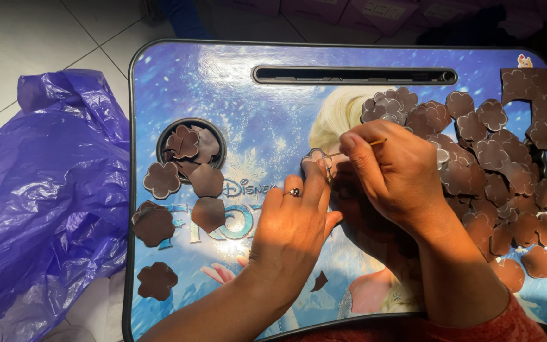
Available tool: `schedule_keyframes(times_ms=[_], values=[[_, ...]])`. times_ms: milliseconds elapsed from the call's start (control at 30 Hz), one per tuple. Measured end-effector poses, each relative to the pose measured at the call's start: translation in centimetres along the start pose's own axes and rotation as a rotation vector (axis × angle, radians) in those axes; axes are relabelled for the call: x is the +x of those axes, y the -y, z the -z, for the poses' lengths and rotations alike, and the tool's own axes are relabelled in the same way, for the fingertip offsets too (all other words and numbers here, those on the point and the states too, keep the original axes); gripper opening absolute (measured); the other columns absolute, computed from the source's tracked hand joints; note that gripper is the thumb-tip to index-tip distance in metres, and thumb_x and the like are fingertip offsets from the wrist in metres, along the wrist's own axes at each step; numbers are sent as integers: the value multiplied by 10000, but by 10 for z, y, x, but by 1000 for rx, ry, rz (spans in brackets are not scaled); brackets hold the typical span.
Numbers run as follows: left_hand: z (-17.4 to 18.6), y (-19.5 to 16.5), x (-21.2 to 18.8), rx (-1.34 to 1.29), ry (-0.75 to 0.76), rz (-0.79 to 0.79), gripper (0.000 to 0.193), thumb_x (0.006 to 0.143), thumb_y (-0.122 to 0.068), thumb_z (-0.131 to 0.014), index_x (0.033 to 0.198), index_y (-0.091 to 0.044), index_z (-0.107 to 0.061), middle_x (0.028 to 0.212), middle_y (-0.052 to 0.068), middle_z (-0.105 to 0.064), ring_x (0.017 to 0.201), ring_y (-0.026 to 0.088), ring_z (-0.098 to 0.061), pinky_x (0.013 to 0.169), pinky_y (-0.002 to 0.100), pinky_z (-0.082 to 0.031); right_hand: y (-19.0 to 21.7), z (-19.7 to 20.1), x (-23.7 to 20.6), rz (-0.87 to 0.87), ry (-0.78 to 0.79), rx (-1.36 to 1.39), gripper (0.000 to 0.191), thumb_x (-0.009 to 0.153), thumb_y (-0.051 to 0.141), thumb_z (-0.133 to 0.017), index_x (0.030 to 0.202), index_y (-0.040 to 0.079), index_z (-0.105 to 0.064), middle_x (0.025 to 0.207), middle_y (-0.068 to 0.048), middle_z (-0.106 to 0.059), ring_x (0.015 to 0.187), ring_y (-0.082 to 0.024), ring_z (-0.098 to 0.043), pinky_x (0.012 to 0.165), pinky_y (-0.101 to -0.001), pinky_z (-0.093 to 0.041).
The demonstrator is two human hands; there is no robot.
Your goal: The person sits on the floor with a lap desk covered in brown flower-shaped cut pieces. They hold each piece and use a small stick tool to trim and clean the edges, then set the finished piece on a pile and pick up the next one.
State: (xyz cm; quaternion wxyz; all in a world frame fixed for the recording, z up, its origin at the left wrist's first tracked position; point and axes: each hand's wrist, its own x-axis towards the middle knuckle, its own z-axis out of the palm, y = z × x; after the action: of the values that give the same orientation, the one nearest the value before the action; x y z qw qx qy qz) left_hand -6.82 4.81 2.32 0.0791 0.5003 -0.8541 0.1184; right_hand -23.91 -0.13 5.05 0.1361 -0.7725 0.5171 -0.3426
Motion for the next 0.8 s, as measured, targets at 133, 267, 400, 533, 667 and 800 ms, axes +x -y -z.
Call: schedule_keyframes(times_ms=[133, 267, 400, 533, 667, 800], values=[[1, 2, -1, -47, -42, -3, 795, 868, -572, -628, 1398, 16, -560, 1259, 81, -558, 873, 177, -514, 712, 290, -411, -1, -3, 0, 29, 22, -10, 154, 1049, 125, -661, 950, 16, -708, 880, -81, -711, 700, -200, -689, 625, -307, -525], [3, 3, 0, -80, -6, -28, 754, 889, -559, -628, 1377, 13, -566, 1248, 93, -560, 858, 184, -521, 693, 301, -413, -1, -2, 0, 36, 3, -9, 146, 1038, 122, -675, 946, 13, -707, 858, -87, -696, 712, -231, -677, 632, -326, -520], [4, 2, 3, -68, 13, -19, 735, 883, -542, -632, 1380, -4, -569, 1254, 89, -564, 853, 189, -536, 679, 307, -424, -3, -2, 1, 75, -5, -9, 150, 1022, 123, -683, 923, 13, -699, 855, -84, -701, 707, -233, -682, 622, -332, -523], [4, 2, 3, -92, 1, -28, 742, 882, -538, -635, 1390, -2, -566, 1291, 106, -569, 881, 196, -554, 688, 303, -433, -4, -2, 0, 96, -19, -41, 148, 1014, 128, -696, 920, 14, -707, 849, -88, -700, 709, -250, -681, 621, -343, -524], [2, 1, 2, -122, 15, -30, 757, 876, -533, -644, 1402, 5, -559, 1303, 105, -577, 866, 200, -553, 672, 309, -433, -4, -1, -1, 75, -7, -48, 148, 998, 138, -710, 915, 16, -722, 823, -91, -698, 690, -259, -677, 605, -353, -519], [1, 4, 3, -176, -8, -21, 721, 858, -479, -668, 1389, 0, -576, 1270, 87, -598, 864, 199, -555, 694, 322, -448, -5, 0, -1, 125, -5, -22, 155, 1012, 145, -683, 920, 25, -717, 855, -84, -710, 719, -258, -689, 626, -351, -532]])
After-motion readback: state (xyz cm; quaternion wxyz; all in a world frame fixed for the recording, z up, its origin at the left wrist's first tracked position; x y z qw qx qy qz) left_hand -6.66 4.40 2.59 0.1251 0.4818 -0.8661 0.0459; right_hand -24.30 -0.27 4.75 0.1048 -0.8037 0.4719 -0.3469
